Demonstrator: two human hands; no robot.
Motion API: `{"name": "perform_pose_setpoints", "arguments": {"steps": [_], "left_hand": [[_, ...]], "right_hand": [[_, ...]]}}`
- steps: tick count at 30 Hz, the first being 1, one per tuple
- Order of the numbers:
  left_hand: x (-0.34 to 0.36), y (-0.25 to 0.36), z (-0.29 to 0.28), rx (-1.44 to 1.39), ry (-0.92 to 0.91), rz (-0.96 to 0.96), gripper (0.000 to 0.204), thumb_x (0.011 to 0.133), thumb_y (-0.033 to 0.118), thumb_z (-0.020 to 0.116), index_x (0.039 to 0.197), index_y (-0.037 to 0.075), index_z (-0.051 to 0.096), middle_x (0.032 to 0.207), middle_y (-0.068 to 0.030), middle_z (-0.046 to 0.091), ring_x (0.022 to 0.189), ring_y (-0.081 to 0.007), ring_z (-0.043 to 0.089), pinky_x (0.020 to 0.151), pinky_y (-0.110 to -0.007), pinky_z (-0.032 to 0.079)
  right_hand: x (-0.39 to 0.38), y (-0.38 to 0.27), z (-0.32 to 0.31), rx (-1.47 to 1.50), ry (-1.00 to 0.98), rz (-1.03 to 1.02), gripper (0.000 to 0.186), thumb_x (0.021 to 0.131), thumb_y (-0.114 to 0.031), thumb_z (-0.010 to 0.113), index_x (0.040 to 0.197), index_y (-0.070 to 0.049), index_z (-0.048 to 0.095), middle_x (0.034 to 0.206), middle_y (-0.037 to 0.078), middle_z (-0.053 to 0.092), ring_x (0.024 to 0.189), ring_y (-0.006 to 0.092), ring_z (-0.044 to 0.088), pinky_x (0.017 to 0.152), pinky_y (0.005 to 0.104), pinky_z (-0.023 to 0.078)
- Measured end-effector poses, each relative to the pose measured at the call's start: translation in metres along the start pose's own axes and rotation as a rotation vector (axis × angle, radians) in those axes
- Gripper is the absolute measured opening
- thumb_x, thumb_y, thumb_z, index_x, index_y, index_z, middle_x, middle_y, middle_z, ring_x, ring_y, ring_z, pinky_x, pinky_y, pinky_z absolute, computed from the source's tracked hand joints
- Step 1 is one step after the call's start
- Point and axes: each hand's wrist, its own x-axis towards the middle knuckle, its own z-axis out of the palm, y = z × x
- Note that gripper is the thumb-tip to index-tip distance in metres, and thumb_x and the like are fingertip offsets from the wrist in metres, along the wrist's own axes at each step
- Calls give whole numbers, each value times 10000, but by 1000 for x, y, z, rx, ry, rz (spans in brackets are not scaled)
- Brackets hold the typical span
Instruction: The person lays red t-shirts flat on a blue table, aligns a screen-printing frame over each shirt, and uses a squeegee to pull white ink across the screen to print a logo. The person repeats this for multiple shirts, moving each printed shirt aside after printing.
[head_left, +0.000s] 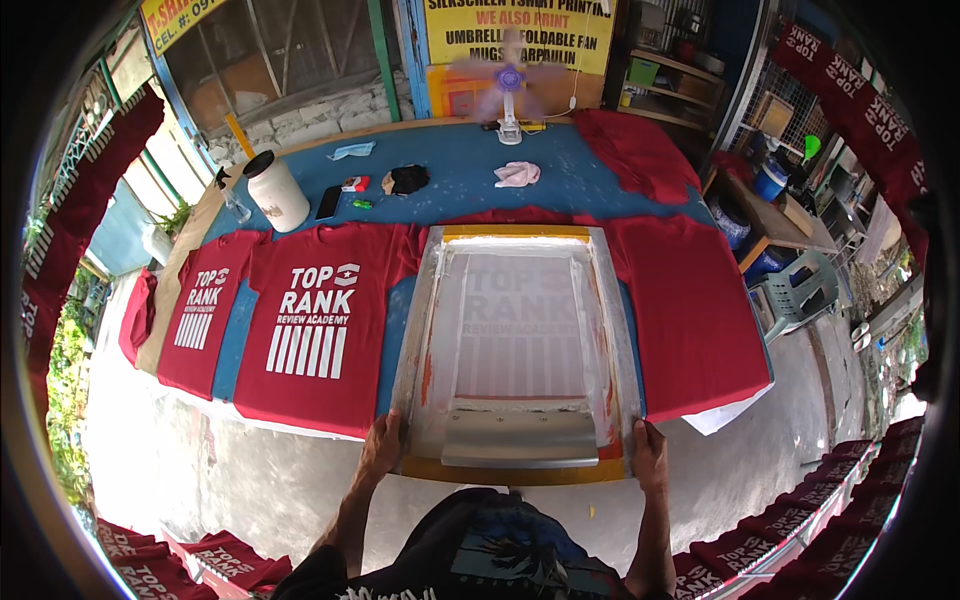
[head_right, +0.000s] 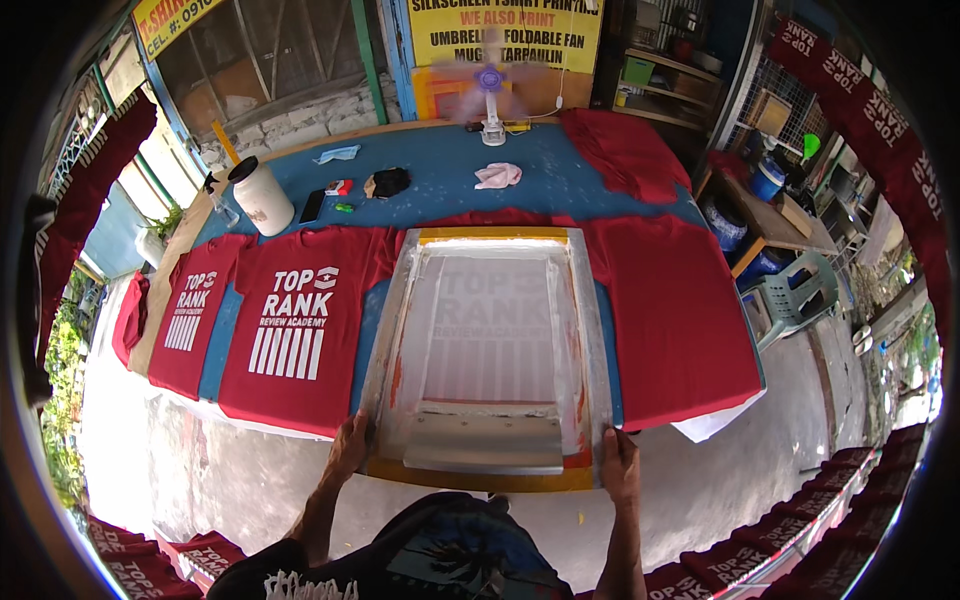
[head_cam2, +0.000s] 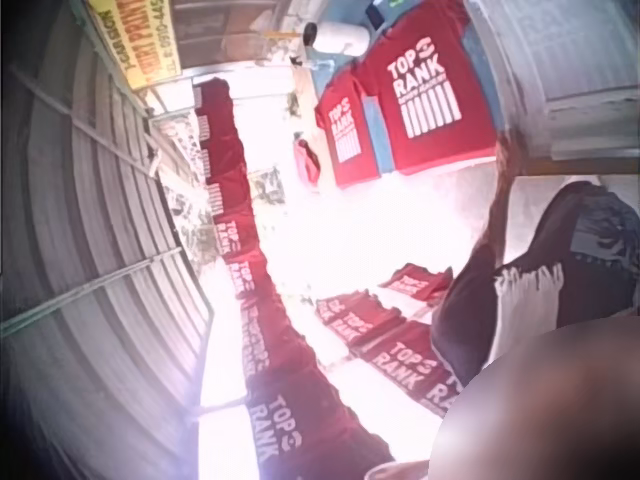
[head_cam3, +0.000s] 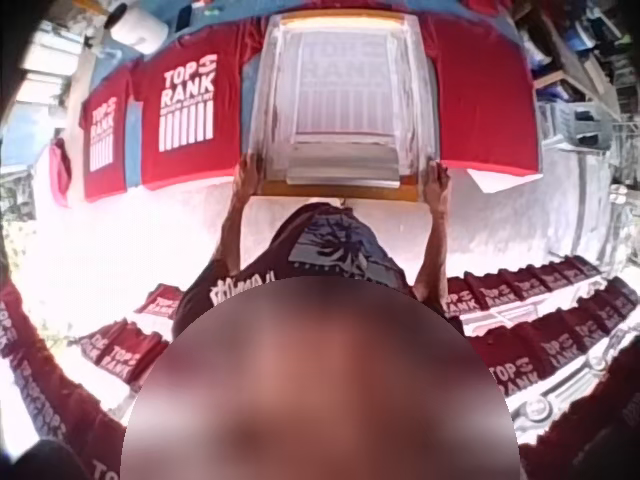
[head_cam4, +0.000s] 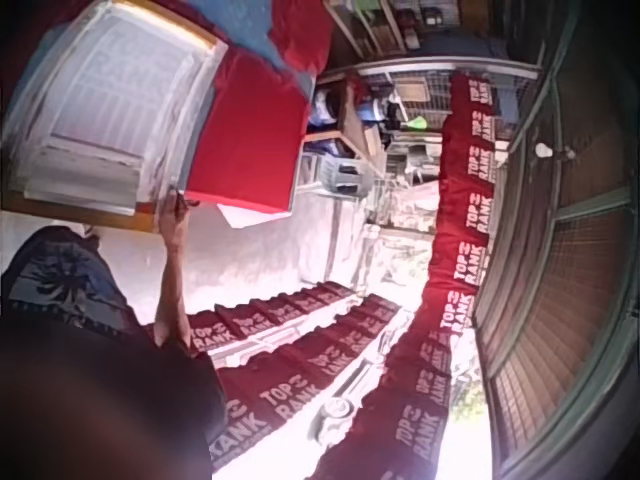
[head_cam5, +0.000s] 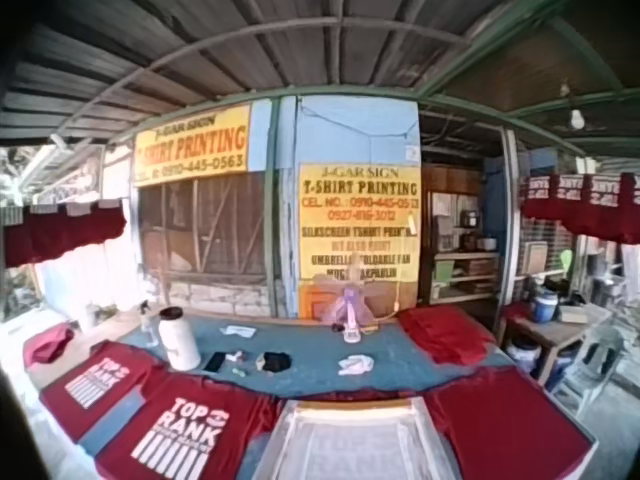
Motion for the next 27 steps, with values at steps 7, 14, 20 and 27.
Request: {"name": "perform_pose_setpoints", "arguments": {"steps": [7,14,20,27], "left_hand": [[8,21,28,138,43,0,785,1134,649,359,1046,-74,653,942,-359,671,935,-554,652,812,-593,491],[12,30,43,203,154,57,787,1137,644,358,981,-57,681,959,-353,675,1030,-572,610,906,-624,471],[21,18,48,230,167,7,779,1154,616,343,996,-66,683,992,-311,698,932,-530,585,905,-587,471],[20,35,35,268,31,-65,783,1132,647,357,1060,-36,731,1088,-361,707,1172,-552,621,1007,-603,485]], "right_hand": [[41,32,-6,-8,-25,31,483,1152,-349,564,1361,70,684,1214,145,741,1100,207,622,1044,366,486],[58,42,-11,-110,-102,138,450,1142,-361,597,1357,20,702,1210,154,742,1136,239,653,1044,398,500],[67,57,-9,-265,-123,-14,348,1132,-335,619,1251,-30,735,1120,262,713,1074,395,706,940,483,537],[69,81,0,-315,-94,-288,230,1102,-219,659,1191,-9,685,1055,261,674,956,444,663,872,526,518]]}}
